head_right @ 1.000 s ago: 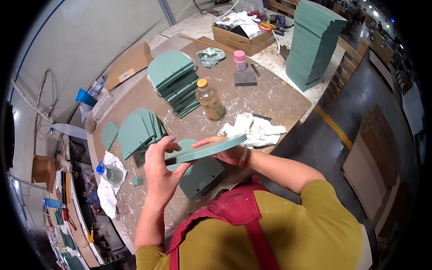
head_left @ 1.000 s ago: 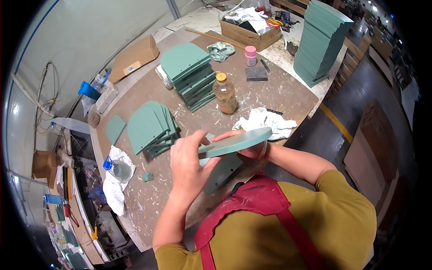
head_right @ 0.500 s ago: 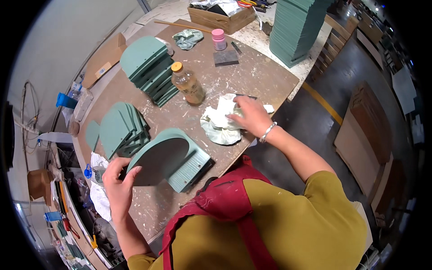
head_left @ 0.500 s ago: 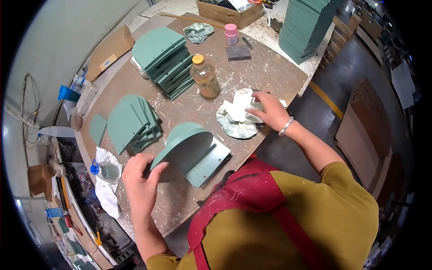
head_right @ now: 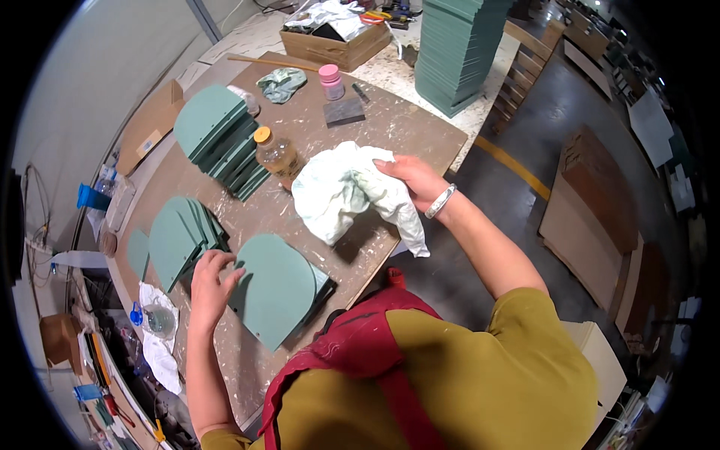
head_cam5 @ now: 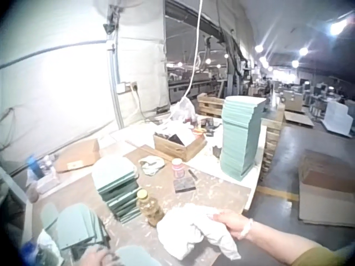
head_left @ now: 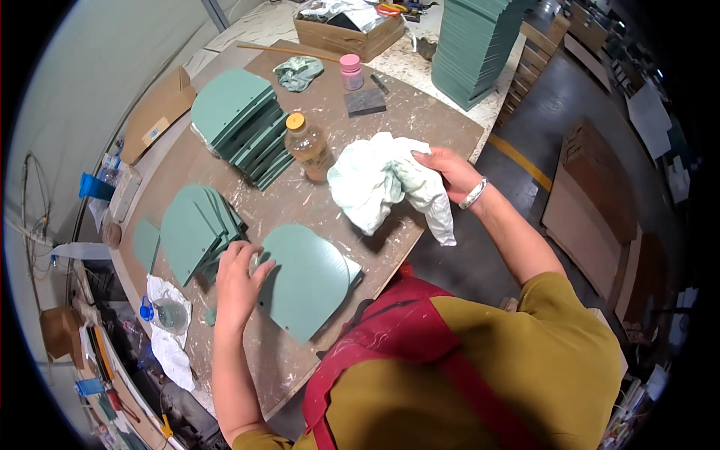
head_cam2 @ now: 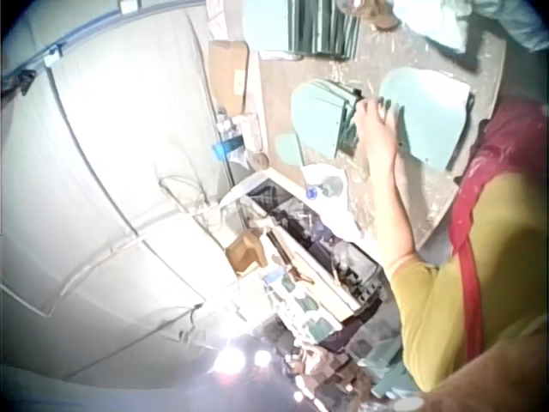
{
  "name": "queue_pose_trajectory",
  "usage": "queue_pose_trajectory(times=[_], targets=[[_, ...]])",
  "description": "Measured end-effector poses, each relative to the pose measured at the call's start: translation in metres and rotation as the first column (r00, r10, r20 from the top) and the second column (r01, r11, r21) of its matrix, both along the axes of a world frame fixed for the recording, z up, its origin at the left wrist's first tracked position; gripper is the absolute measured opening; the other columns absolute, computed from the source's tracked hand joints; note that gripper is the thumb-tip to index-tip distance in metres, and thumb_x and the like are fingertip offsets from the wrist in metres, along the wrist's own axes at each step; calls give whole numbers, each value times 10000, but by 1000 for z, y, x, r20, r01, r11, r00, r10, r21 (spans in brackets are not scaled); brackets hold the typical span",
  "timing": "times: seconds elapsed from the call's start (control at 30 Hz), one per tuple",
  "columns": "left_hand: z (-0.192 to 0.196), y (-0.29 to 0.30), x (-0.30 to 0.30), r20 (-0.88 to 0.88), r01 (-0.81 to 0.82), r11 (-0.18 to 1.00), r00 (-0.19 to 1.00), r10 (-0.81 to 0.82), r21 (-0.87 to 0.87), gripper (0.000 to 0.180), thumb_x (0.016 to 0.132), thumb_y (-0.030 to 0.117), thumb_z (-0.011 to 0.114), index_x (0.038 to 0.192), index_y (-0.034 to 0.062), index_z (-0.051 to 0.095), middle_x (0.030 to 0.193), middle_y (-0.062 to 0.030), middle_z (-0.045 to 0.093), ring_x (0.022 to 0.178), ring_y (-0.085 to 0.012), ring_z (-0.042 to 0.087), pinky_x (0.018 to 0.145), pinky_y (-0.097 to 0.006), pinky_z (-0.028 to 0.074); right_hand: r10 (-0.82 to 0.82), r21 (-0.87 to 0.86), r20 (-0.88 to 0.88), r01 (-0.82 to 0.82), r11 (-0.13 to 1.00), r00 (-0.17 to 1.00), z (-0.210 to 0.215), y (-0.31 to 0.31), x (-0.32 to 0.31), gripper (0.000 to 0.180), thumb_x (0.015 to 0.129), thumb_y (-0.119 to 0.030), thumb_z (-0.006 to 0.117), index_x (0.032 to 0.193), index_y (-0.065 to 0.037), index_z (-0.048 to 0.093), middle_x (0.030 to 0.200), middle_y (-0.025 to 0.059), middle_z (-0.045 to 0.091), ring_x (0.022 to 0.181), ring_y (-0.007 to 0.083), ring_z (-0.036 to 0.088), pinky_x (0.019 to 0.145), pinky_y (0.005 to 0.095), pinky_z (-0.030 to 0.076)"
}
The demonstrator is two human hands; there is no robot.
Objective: The person wipes green curved components with a cloth, applies liquid from a bottle onto the cloth to clean them, and uses a small brush to apply a substance from a pink container onto the edges of the parts.
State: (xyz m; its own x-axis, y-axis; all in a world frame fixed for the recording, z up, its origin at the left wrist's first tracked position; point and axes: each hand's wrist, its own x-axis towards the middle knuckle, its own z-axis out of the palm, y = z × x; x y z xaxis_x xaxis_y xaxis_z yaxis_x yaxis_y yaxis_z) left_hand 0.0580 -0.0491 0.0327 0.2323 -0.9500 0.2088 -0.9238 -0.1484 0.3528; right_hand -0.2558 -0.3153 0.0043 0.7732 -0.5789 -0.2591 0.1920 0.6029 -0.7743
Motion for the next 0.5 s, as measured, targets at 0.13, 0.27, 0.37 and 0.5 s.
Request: queue_pose_trajectory(times=[0.13,0.27,0.37,0.5], targets=[[30,-37,-27,-588,-33,996,805,75,82,254,890,151,611,1092,-2,628,1043,-108,635,959,-212,610,814,-322,481,54,94,148,-68,993,988,11,12,2,325,984,-139,502,1246,55,496,1156,125,626,1022,185,637,902,319,522],[27,-79,-74,-945,82,996,326,-9,19,380,948,199,556,1276,10,512,1059,-72,634,941,-149,595,828,-279,479,82,114,77,-91,989,994,20,25,10,331,989,-142,493,1249,62,508,1167,137,625,1041,195,631,915,327,518],[2,-95,-65,-972,95,994,231,37,60,273,948,174,553,1179,29,571,969,-29,632,822,-94,584,739,-251,479,105,95,-13,-103,990,994,28,29,1,343,982,-169,518,1221,76,532,1127,137,644,1001,189,648,882,318,534],[-6,-95,-52,-991,60,990,55,124,127,125,958,143,531,1021,59,599,845,6,610,716,-67,559,621,-203,454,66,206,1,-65,976,998,24,27,-20,349,971,-165,540,1210,88,533,1114,157,647,974,191,660,846,317,555]])
